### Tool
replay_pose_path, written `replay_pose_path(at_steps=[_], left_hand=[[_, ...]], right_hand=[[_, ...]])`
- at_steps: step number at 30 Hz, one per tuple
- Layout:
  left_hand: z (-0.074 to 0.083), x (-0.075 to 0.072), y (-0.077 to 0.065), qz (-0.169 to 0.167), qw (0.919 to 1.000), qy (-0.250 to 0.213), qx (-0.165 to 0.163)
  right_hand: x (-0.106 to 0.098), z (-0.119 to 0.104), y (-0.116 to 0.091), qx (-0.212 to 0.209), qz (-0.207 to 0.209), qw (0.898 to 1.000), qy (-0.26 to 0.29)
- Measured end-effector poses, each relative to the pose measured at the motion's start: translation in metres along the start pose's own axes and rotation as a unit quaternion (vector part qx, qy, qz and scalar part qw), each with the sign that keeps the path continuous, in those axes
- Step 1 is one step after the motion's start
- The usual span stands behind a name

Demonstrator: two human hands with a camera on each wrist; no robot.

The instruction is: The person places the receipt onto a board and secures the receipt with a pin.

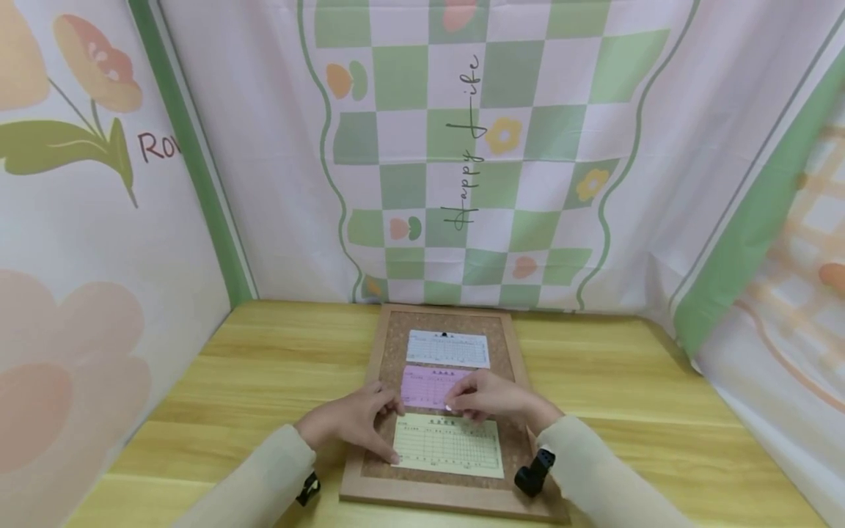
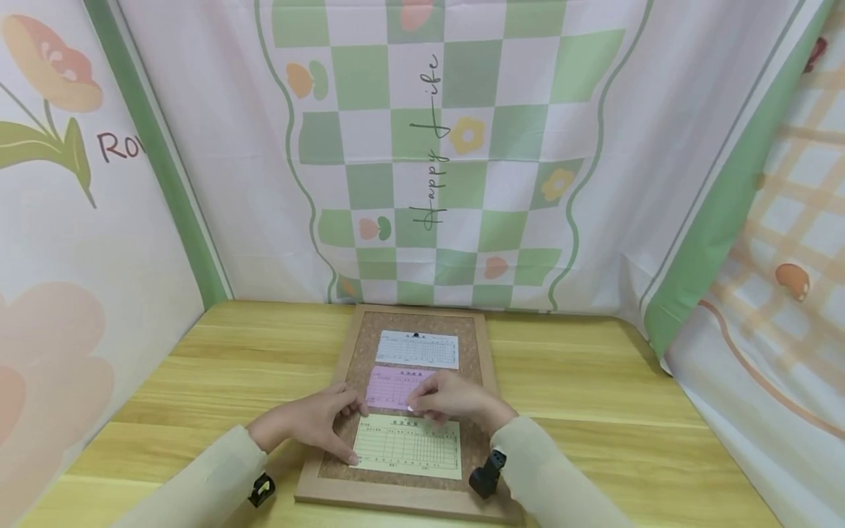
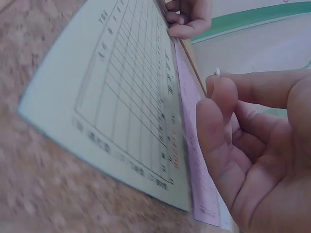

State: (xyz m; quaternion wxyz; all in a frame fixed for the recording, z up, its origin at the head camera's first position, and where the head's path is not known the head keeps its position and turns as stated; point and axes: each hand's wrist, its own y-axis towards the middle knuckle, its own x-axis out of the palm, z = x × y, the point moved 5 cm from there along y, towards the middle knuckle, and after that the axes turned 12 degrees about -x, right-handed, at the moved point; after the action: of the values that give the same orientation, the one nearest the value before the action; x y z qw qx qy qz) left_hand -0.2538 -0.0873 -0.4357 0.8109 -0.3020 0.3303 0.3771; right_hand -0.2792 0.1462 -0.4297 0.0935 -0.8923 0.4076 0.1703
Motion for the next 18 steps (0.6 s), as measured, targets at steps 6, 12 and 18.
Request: replay_pose_path(at_steps=[6, 12, 18], left_hand=[[0.0002, -0.0001, 0.0001, -0.002, 1.0, -0.005, 0.0], [0.0003, -0.0009, 0.0001, 0.0, 1.0, -0.004, 0.003], [0.0004, -0.0011, 0.001, -0.003, 1.0, -0.003, -0.001]], right_hand=[[0.0028, 0.0071, 0.0017, 0.02, 0.005, 1.0, 0.021], [0.0047, 0.01, 0.0048, 0.026, 0.004, 1.0, -0.006], [0.0083, 0.0102, 0.0088, 0.032, -0.003, 0.999, -0.033]])
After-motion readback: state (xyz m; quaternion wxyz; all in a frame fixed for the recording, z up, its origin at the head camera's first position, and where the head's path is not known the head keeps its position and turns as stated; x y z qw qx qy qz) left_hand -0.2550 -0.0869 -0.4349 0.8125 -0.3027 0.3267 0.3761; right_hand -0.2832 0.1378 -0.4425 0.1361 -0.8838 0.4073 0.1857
